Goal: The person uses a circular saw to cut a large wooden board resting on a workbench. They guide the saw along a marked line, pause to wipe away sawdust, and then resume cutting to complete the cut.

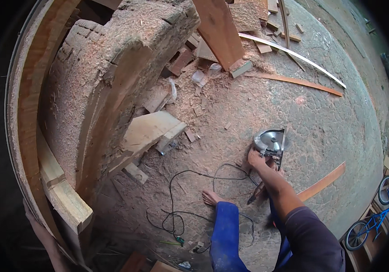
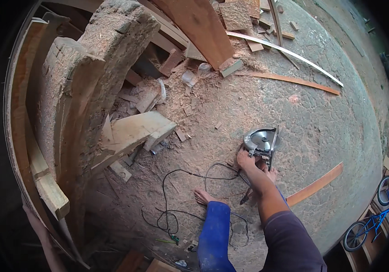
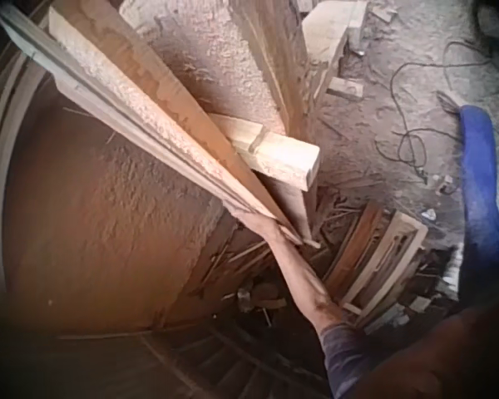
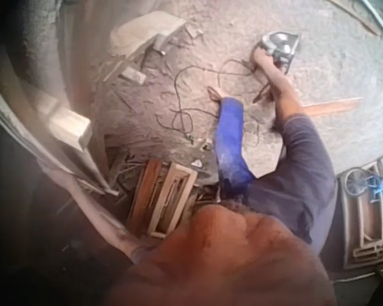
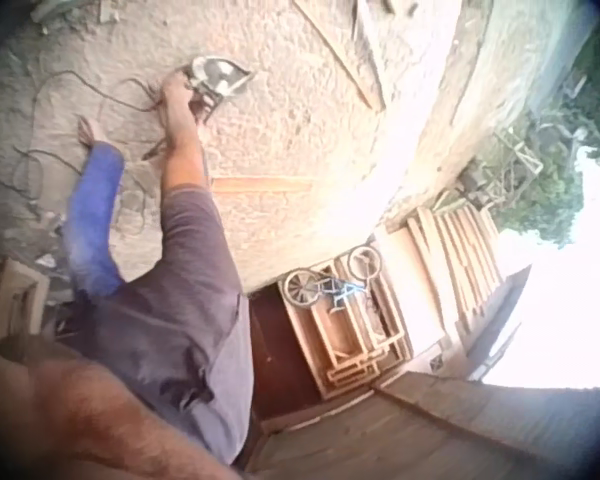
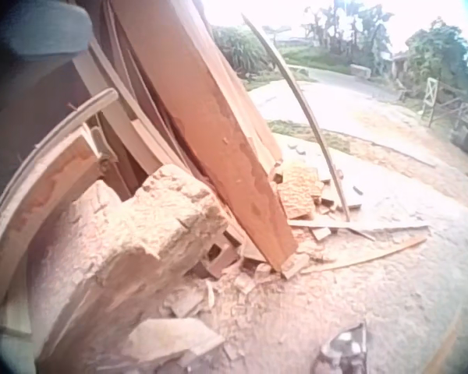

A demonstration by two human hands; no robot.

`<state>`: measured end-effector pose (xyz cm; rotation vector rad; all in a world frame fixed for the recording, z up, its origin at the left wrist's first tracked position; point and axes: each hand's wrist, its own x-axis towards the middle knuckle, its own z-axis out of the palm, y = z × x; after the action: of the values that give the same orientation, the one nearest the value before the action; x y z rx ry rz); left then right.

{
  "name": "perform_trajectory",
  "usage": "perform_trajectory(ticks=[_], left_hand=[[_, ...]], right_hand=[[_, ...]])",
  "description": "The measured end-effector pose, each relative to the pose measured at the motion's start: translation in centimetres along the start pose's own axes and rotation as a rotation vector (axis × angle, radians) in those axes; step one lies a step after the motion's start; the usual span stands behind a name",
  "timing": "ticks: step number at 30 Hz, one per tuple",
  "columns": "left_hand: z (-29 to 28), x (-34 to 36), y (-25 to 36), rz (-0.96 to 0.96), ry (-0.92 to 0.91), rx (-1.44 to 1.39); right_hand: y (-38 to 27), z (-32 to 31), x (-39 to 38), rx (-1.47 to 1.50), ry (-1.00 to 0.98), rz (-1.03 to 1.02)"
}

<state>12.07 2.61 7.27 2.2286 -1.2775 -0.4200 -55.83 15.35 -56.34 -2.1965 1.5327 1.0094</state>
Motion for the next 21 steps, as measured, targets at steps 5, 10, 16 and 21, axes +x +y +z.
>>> perform_trajectory(ticks=[5,10,16,21], left_hand=[[-3.0,-2.8,2.3,-0.106,0.152,0.185],[0.2,-1.0,2.5,-0.232,0.157,0.435],[-0.6,-2.5,-0.9,-0.431,0.256,0.539],[3.0,-1.4,-0.8,-0.517,0.23,0.479]], right_hand=[[-2.6,-7.9,-0.9,0.799,-0.187,0.325],[10.9,-10.3,-8.8,0.807,-0.034,0.06],[19.2,-26.9,-21.4,1.452,0.054,-0.138],[24.0,-42.3,-33.0,1.995,0.185,0.009]])
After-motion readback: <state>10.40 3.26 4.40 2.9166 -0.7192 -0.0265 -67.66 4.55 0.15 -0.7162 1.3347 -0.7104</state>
